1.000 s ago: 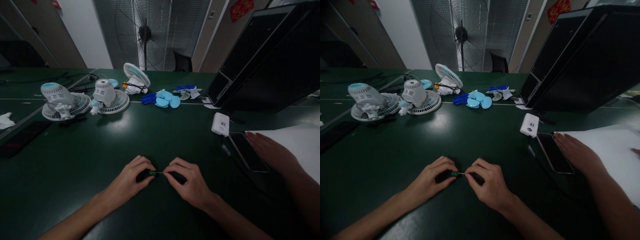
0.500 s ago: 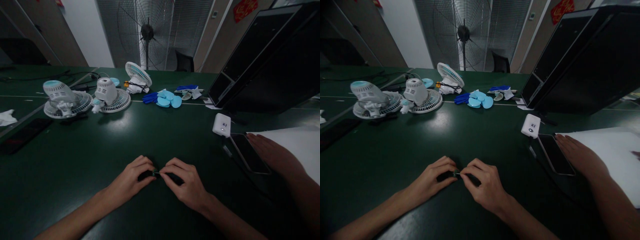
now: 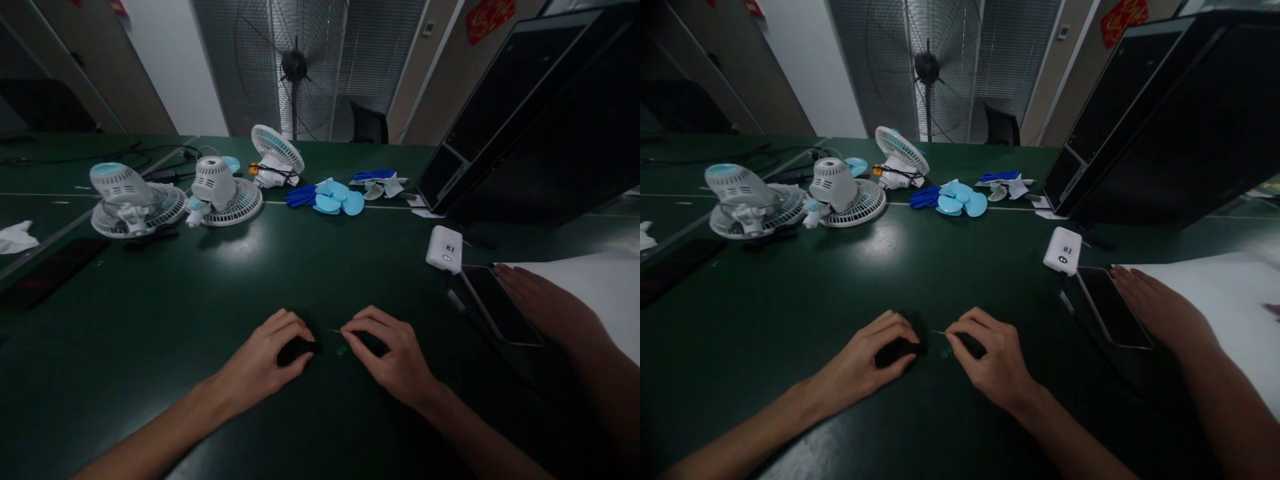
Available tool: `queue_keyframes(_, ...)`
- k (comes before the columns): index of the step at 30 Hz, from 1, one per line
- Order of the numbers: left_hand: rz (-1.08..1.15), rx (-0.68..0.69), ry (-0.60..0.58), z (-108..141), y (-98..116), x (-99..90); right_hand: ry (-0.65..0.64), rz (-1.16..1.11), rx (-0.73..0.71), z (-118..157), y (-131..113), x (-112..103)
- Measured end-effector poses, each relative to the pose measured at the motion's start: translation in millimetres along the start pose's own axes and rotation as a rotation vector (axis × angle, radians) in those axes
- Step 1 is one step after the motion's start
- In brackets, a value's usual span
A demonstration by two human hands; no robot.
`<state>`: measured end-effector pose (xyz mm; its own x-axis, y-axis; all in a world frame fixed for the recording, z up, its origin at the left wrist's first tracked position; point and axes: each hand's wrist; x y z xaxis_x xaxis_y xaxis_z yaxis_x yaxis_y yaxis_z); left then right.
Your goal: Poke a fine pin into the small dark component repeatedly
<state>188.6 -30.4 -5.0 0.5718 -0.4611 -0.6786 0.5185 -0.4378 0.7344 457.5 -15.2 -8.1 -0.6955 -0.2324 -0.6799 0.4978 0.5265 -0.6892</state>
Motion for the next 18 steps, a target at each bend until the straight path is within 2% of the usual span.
queue_keyframes(7,-0.197,0.211,-0.219,-3,28,15.5,0.104,-0.061,0.059,-6,0,0)
queue_keyframes(9,-0.251,0.242,-0.227,-6,28,16.9,0.108,-0.066,0.065,-6,1,0)
queue_keyframes(11,-0.273,0.221,-0.195,-5,18,11.2,0.1,-0.068,0.066,-5,2,-1)
queue_keyframes(14,-0.266,0.128,-0.095,7,-13,-14.3,0.083,-0.073,0.069,-5,2,-1)
queue_keyframes(18,-0.313,-0.124,0.072,44,-65,-70.9,0.061,-0.096,0.084,-4,2,-2)
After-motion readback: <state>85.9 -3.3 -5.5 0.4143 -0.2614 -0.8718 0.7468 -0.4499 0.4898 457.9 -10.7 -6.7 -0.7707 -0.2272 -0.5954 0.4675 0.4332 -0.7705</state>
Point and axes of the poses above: each hand's wrist, its own z-axis away from the middle knuckle, its own x-axis out of the palm, y = z × x, and after that the axes turned 7 degrees about -y, right-handed
